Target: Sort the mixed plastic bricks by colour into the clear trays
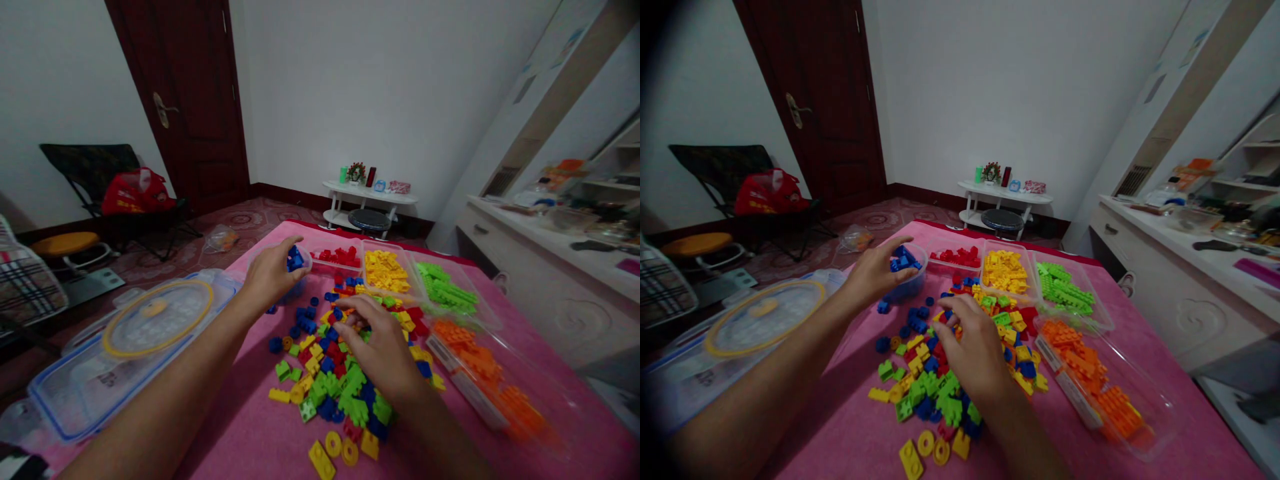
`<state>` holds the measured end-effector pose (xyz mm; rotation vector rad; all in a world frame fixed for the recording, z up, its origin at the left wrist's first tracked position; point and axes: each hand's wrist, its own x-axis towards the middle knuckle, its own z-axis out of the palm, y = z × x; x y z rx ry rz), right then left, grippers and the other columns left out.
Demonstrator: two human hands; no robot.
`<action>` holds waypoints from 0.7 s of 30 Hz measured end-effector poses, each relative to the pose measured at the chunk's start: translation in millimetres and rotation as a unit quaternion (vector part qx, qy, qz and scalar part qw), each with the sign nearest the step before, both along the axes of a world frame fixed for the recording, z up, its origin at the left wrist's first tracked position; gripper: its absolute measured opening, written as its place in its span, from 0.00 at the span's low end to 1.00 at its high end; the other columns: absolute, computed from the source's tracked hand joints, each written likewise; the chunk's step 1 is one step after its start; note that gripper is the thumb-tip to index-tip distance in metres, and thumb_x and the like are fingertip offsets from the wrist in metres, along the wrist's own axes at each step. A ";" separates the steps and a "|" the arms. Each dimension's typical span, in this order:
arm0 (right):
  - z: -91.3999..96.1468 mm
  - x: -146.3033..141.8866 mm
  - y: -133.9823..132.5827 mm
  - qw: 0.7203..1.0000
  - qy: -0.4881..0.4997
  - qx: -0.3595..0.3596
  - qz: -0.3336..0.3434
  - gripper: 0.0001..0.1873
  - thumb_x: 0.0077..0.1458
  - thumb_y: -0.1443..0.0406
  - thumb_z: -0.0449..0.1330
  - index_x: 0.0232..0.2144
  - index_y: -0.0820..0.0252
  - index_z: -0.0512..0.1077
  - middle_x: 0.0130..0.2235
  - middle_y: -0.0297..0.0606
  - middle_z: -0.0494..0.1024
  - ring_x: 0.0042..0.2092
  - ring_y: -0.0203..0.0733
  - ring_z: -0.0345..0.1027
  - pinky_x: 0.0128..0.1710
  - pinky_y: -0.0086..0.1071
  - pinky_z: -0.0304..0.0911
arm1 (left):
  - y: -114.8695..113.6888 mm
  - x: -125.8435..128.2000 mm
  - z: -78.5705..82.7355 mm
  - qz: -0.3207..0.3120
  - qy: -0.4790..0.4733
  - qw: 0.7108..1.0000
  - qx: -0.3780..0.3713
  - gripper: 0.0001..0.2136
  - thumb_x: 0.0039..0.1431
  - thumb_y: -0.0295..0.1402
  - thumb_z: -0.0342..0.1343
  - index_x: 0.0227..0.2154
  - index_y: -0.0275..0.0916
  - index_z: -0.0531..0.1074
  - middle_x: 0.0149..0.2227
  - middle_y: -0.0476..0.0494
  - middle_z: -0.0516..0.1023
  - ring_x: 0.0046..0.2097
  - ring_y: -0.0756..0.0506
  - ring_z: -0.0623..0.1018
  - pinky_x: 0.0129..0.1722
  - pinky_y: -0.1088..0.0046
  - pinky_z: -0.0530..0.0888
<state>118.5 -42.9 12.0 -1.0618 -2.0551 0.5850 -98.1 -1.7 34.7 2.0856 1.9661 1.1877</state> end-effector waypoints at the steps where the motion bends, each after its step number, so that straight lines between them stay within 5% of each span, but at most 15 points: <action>1: -2.4 -5.5 -6.0 1.000 -0.020 -0.003 0.020 0.12 0.52 0.69 0.58 0.41 0.56 0.72 0.42 0.37 0.74 0.40 0.39 0.68 0.44 0.34 0.63 | 2.2 -6.3 -2.5 0.014 0.054 0.998 0.015 0.29 0.46 0.35 0.62 0.54 0.38 0.66 0.47 0.39 0.75 0.49 0.39 0.73 0.51 0.59 0.69; 7: -13.0 -48.1 -41.9 0.969 -0.164 0.032 0.183 0.23 0.50 0.59 0.63 0.50 0.53 0.68 0.53 0.37 0.69 0.55 0.45 0.58 0.56 0.40 0.53 | 6.5 -11.5 -2.9 0.000 0.066 0.996 0.066 0.20 0.51 0.35 0.58 0.47 0.36 0.71 0.49 0.38 0.75 0.51 0.41 0.73 0.53 0.63 0.68; 11: -11.1 -83.1 -33.5 0.932 -0.254 0.095 0.239 0.28 0.50 0.53 0.61 0.52 0.58 0.66 0.57 0.45 0.65 0.58 0.52 0.52 0.58 0.47 0.49 | 3.3 -8.6 5.7 -0.003 0.039 0.994 0.099 0.15 0.52 0.34 0.57 0.43 0.37 0.74 0.45 0.41 0.77 0.49 0.43 0.75 0.52 0.65 0.69; 16: -14.6 -121.8 -2.4 0.900 -0.345 0.132 0.230 0.30 0.50 0.54 0.60 0.53 0.61 0.65 0.57 0.48 0.65 0.57 0.54 0.53 0.54 0.49 0.54 | 0.0 -8.3 8.9 -0.011 0.023 0.993 0.118 0.13 0.52 0.33 0.57 0.41 0.37 0.75 0.44 0.42 0.78 0.48 0.44 0.75 0.51 0.66 0.69; 21: -19.1 -125.6 9.7 0.882 -0.419 0.109 0.184 0.31 0.48 0.51 0.60 0.51 0.60 0.67 0.56 0.49 0.66 0.55 0.55 0.56 0.47 0.45 0.62 | -1.7 0.1 7.5 -0.023 0.024 0.994 0.100 0.11 0.54 0.32 0.54 0.40 0.38 0.76 0.45 0.42 0.77 0.48 0.45 0.74 0.52 0.67 0.68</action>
